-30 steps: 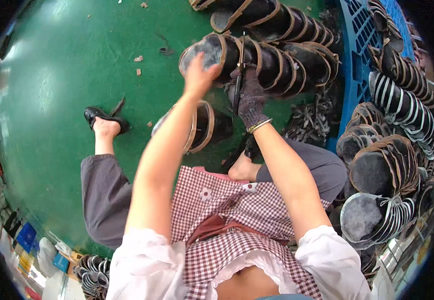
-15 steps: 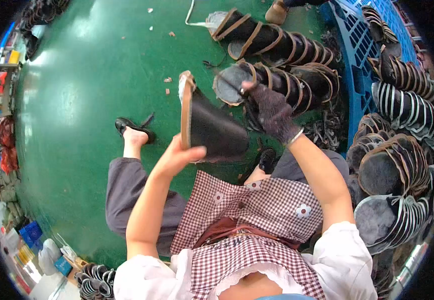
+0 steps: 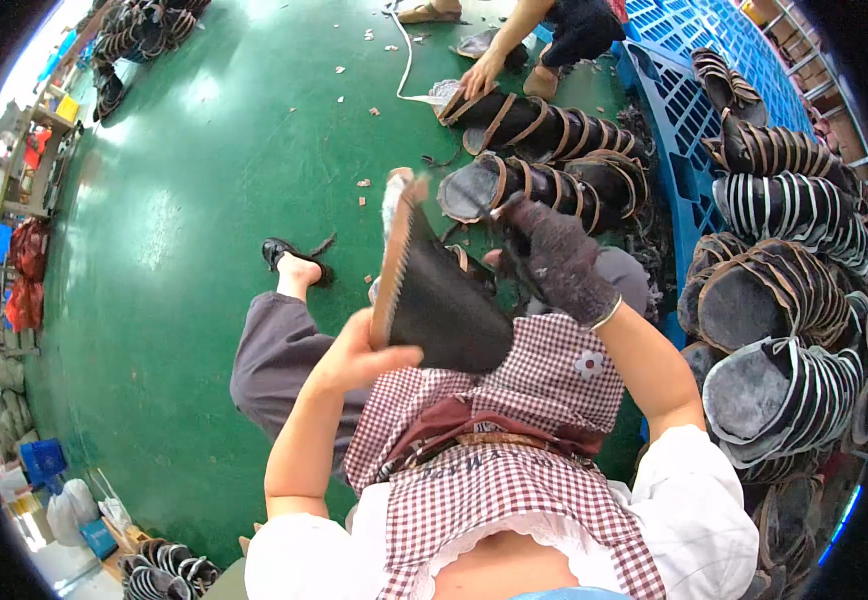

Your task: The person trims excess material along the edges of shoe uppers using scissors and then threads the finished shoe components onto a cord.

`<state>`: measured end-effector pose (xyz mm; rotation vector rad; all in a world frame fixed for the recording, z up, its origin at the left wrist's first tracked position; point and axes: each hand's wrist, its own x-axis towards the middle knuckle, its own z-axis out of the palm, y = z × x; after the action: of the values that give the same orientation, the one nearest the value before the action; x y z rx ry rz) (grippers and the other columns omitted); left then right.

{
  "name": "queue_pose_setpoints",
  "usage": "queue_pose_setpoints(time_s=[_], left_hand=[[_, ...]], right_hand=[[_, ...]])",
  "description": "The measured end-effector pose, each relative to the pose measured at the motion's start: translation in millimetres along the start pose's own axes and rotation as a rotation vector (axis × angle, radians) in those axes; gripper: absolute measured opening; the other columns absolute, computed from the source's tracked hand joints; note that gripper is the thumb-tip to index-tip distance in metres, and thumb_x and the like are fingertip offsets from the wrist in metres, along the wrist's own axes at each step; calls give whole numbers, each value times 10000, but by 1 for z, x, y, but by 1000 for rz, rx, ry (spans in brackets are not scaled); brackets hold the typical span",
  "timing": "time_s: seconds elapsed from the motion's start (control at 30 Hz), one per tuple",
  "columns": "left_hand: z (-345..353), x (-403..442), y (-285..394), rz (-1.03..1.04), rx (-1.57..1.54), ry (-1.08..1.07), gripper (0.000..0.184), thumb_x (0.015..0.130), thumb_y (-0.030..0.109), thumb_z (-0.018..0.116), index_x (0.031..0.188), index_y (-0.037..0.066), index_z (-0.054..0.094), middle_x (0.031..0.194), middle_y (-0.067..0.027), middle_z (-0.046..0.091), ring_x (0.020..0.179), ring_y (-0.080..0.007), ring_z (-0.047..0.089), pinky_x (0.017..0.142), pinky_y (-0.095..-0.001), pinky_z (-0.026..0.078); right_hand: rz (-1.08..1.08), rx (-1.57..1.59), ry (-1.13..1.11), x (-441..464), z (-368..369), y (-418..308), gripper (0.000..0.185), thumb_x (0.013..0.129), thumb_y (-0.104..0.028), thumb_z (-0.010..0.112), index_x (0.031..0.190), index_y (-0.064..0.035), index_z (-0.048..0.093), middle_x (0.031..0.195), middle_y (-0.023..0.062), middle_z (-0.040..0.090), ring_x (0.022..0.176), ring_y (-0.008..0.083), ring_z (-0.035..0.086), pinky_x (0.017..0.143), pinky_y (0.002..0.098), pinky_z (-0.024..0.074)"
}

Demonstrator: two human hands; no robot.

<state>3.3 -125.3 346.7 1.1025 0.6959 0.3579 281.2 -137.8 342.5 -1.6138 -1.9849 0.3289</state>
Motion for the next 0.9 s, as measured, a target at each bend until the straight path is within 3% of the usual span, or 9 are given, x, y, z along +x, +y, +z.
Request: queue_pose_setpoints(time_s=[0.07,0.13,0.27,0.4,0.53,0.6,0.73,0.87,0.9], left_hand=[[6,12,-12,127,-56,177,405,771,43,642,1140,-41,498,1039,-67,590,954,-145,555,855,-313,452],[35,33,-3,288,-373,395,377,817,76,583,1160,-37,474,1081,-95,577,985,-195,566,865,-347,460],[61,66,10,328,-868,465,300,886,177,497,1124,-5,486,1082,-131,574,970,-261,575,864,-417,461],[87,76,24,280,-907,400,348,918,301,466,1081,-3,509,1018,-135,598,931,-265,583,851,-414,460],[87,76,15,157,-530,14,337,857,312,558,1027,21,564,1000,-135,602,953,-298,564,826,-404,458],[95,61,15,953,997,435,283,735,142,676,978,28,589,974,-135,589,923,-284,555,808,-402,447],[87,93,23,988,1083,565,182,671,45,676,843,36,617,900,-85,600,814,-269,560,705,-346,468],[92,95,28,777,1182,504,72,720,67,627,762,34,578,778,-96,543,757,-280,545,653,-366,449],[92,96,27,714,1140,452,68,731,84,612,743,40,562,740,-112,509,735,-289,536,640,-379,437]], right_hand=[[490,616,51,-13,9,18,391,733,-275,711,1045,-84,575,872,106,600,748,284,631,636,322,496],[471,745,100,-27,-1,6,426,725,-219,720,1095,-106,543,886,103,592,762,236,634,642,306,496],[-225,62,276,-40,-25,-46,599,678,-149,724,1199,-96,434,862,119,555,682,294,560,639,351,450],[-261,-115,284,-48,-30,-31,542,683,-98,656,1178,-30,447,858,151,535,687,312,549,599,395,440],[47,42,347,-60,-39,-10,468,731,-63,621,1172,-43,466,978,182,565,833,329,594,691,384,477],[25,61,426,-64,-47,-6,427,758,-157,647,1147,-55,504,878,136,622,749,316,619,648,359,481],[166,592,247,-75,-45,8,309,835,-154,582,1124,-62,527,794,73,618,677,205,618,604,296,480],[-120,36,383,-69,-47,27,235,879,-123,531,1096,-37,546,750,35,576,637,126,575,612,257,483],[170,374,100,-66,-63,21,273,844,-112,574,1104,-33,546,809,32,583,703,101,569,656,251,479]])
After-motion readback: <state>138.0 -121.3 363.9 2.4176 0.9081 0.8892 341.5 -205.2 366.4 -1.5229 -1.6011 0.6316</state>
